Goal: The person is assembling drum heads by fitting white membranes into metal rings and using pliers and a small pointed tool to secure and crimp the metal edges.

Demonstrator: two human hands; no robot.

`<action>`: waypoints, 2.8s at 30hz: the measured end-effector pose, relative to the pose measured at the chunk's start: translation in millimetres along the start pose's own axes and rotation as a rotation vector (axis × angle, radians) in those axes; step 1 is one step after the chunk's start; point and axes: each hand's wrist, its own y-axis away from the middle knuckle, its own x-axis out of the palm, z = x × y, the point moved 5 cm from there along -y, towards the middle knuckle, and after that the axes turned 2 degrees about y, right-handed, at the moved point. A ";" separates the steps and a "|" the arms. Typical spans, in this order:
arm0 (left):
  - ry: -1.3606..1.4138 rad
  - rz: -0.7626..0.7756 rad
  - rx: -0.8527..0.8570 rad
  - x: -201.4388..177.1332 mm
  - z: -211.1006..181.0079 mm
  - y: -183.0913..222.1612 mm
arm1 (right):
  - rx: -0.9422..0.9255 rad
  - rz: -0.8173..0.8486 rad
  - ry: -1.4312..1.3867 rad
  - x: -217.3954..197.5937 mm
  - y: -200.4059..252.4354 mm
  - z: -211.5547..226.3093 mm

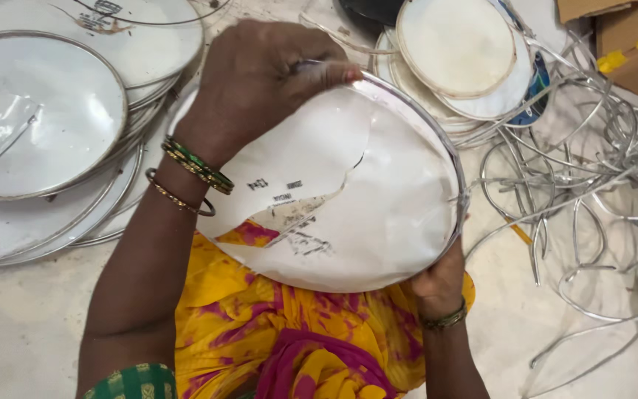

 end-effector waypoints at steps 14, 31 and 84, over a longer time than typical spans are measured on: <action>-0.120 0.301 -0.195 82.5 3.6 46.8 | 0.455 0.212 0.288 -73.1 21.5 -3.5; -0.263 0.194 -0.123 78.0 -10.0 70.4 | 0.046 -0.084 -0.159 -82.1 0.0 64.7; -0.294 0.143 -0.129 51.2 -12.5 102.9 | 0.153 0.043 0.161 10.0 -39.0 -2.2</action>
